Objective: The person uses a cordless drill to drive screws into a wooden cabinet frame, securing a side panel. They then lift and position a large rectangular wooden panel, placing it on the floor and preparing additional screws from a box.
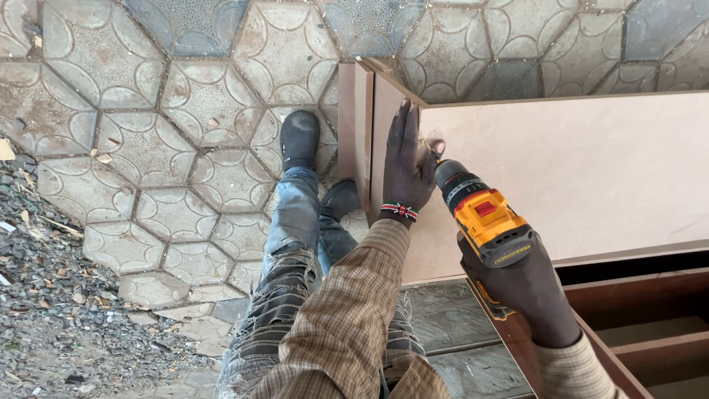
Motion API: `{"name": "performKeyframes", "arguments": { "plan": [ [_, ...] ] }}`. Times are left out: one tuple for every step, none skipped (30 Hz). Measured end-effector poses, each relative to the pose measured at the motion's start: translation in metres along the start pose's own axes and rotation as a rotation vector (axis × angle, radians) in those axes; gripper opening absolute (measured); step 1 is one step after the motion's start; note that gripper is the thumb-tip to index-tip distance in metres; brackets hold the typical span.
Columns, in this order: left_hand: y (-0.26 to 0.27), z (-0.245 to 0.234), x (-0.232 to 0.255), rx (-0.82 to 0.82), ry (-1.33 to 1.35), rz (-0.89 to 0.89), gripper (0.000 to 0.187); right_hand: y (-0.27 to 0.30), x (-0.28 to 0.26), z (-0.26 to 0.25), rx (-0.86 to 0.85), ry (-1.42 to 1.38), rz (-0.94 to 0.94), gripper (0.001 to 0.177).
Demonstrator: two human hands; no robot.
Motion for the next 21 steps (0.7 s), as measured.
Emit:
{"name": "performKeyframes", "arguments": {
  "plan": [
    [0.001,0.0,-0.001,-0.002,0.002,-0.002,0.079,-0.001,0.0,-0.002,0.0,0.002,0.003,0.017],
    [0.0,0.0,-0.002,0.001,0.002,-0.009,0.079,-0.003,0.0,-0.005,-0.003,-0.006,0.008,0.017],
    [0.0,0.0,-0.003,0.003,0.003,-0.016,0.08,-0.005,-0.001,-0.007,-0.006,-0.015,0.012,0.016],
    [0.0,0.0,-0.002,0.004,0.004,-0.02,0.08,-0.005,-0.003,-0.007,-0.009,-0.011,0.014,0.016],
    [0.0,0.001,-0.002,-0.005,0.009,-0.036,0.079,-0.005,-0.004,-0.008,-0.015,-0.02,0.019,0.015],
    [0.0,0.0,-0.003,-0.016,0.012,-0.053,0.079,-0.006,-0.006,-0.007,-0.023,-0.031,0.024,0.015],
    [0.0,-0.001,-0.003,-0.015,0.011,-0.057,0.079,-0.008,-0.009,-0.006,-0.026,-0.03,0.026,0.015],
    [0.0,-0.001,-0.002,-0.015,0.009,-0.055,0.079,-0.009,-0.012,-0.004,-0.03,-0.042,0.034,0.015],
    [-0.001,-0.001,-0.001,-0.015,0.007,-0.053,0.079,-0.011,-0.014,-0.003,-0.034,-0.054,0.041,0.015],
    [-0.001,-0.001,-0.002,-0.015,0.009,-0.052,0.079,-0.01,-0.017,-0.002,-0.032,-0.052,0.041,0.015],
    [-0.002,0.0,-0.004,-0.025,0.012,-0.06,0.079,-0.009,-0.019,-0.001,-0.033,-0.063,0.044,0.015],
    [-0.001,0.001,-0.007,-0.033,0.015,-0.073,0.079,-0.007,-0.021,0.0,-0.037,-0.073,0.049,0.015],
    [-0.004,0.002,-0.008,-0.033,0.016,-0.076,0.079,-0.01,-0.023,-0.001,-0.039,-0.071,0.051,0.015],
    [-0.005,0.002,-0.009,-0.038,0.017,-0.085,0.079,-0.01,-0.024,0.0,-0.046,-0.082,0.061,0.015],
    [-0.005,0.002,-0.01,-0.042,0.019,-0.093,0.079,-0.009,-0.026,0.001,-0.053,-0.092,0.07,0.016],
    [-0.004,0.001,-0.009,-0.042,0.023,-0.093,0.079,-0.011,-0.026,-0.002,-0.051,-0.088,0.071,0.016],
    [-0.004,0.001,-0.008,-0.047,0.025,-0.082,0.08,-0.014,-0.026,-0.004,-0.052,-0.097,0.075,0.017],
    [-0.008,-0.002,-0.007,-0.042,0.02,-0.071,0.08,-0.02,-0.027,-0.005,-0.061,-0.107,0.071,0.018],
    [-0.01,-0.003,-0.003,-0.034,0.018,-0.071,0.08,-0.024,-0.027,-0.007,-0.067,-0.105,0.065,0.018],
    [-0.008,-0.001,0.001,-0.096,0.028,-0.073,0.076,-0.024,-0.027,-0.007,-0.078,-0.119,0.066,0.018],
    [-0.005,0.001,0.004,-0.158,0.038,-0.075,0.073,-0.023,-0.026,-0.007,-0.089,-0.133,0.068,0.019]
  ]
}}
Point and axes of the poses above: each hand's wrist, its own y-axis away from the middle knuckle, its own z-axis out of the palm, x = y × z, the point moved 10 cm from there along -y, towards the middle knuckle, and after that the axes turned 12 degrees about -z, right-handed, at the moved point
